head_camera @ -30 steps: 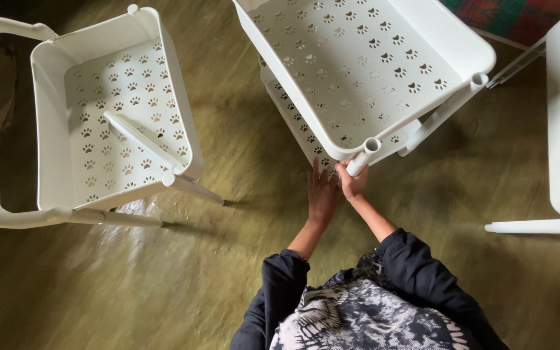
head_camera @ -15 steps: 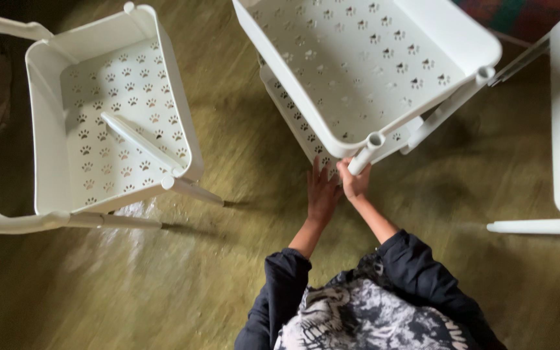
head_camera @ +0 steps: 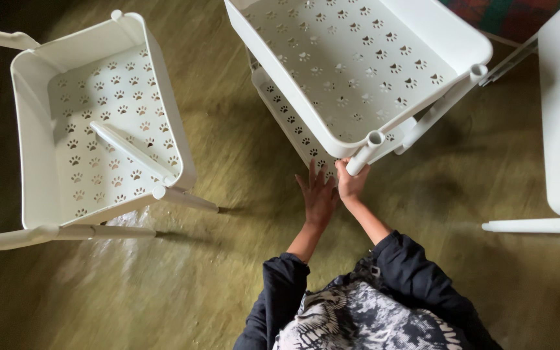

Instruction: The person disassembles a white plastic three-tier storage rack. They remove the top basket, then detach the vertical support poles from the remaining baskets, placing the components on the floor.

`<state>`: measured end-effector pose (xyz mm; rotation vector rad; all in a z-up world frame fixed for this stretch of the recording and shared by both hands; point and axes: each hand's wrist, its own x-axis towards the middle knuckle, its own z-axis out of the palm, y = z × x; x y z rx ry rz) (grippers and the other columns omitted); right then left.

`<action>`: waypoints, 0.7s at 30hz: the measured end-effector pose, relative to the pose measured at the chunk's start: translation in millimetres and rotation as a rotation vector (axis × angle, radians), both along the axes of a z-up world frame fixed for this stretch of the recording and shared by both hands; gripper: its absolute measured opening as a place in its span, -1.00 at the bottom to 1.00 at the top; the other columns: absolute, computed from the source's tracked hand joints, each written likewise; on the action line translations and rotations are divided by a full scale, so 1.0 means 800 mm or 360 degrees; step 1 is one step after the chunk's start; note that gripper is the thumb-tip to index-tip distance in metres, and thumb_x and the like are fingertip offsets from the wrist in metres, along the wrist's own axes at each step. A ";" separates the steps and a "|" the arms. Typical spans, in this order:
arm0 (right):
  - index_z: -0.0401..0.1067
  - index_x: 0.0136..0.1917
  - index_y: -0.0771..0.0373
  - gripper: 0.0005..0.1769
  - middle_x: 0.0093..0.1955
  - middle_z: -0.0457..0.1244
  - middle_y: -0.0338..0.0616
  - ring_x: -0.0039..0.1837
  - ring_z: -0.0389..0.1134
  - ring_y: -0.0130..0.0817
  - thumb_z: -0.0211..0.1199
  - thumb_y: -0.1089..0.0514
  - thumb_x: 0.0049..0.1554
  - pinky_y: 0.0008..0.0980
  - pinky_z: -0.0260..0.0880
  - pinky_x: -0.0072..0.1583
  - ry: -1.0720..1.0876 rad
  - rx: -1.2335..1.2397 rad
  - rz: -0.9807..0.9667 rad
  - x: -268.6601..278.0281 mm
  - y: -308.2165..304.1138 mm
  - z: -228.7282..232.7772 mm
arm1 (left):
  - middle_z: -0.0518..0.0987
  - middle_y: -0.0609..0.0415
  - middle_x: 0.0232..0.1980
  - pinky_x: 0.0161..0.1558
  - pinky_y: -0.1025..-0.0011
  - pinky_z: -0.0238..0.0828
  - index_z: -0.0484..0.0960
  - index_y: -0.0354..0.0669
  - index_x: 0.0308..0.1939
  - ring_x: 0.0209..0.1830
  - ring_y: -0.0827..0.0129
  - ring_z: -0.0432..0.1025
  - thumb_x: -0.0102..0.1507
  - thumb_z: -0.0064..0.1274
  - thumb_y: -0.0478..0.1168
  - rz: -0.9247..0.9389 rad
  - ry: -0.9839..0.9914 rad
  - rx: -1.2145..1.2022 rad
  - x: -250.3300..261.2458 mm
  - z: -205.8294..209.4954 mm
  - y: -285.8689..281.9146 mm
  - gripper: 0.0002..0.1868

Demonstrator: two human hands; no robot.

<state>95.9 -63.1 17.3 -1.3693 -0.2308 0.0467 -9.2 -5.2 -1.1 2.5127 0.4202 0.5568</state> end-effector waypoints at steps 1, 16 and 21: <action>0.26 -0.41 0.24 -0.64 -0.45 0.15 -0.39 -0.39 0.10 -0.58 0.31 0.34 0.14 -0.44 0.03 -0.28 0.0021 0.0015 -0.0016 0.001 0.000 0.001 | 0.42 -0.15 0.57 0.54 -0.79 -0.43 0.70 -0.19 0.05 0.84 -0.15 -0.12 0.21 0.33 -0.21 0.0021 -0.0003 0.0006 0.002 0.000 -0.001 -0.65; 0.28 -0.41 0.21 -0.67 -0.43 0.15 -0.41 -0.38 0.10 -0.61 0.29 0.35 0.14 -0.46 0.02 -0.30 0.0105 0.0035 0.0234 -0.034 -0.002 0.002 | 0.50 -0.16 0.27 0.63 -0.71 -0.58 0.74 -0.16 0.14 0.83 -0.12 0.02 0.32 0.16 -0.23 0.0226 -0.0182 0.0146 -0.014 -0.013 -0.007 -0.68; 0.23 -0.44 0.21 -0.62 -0.46 0.13 -0.41 -0.40 0.09 -0.61 0.29 0.36 0.13 -0.45 0.01 -0.31 0.0048 0.0027 0.0227 -0.031 -0.005 0.013 | 0.51 -0.21 0.32 0.63 -0.68 -0.55 0.72 -0.27 0.09 0.81 -0.14 0.02 0.25 0.20 -0.26 0.0196 -0.0185 0.0149 -0.011 -0.009 -0.007 -0.66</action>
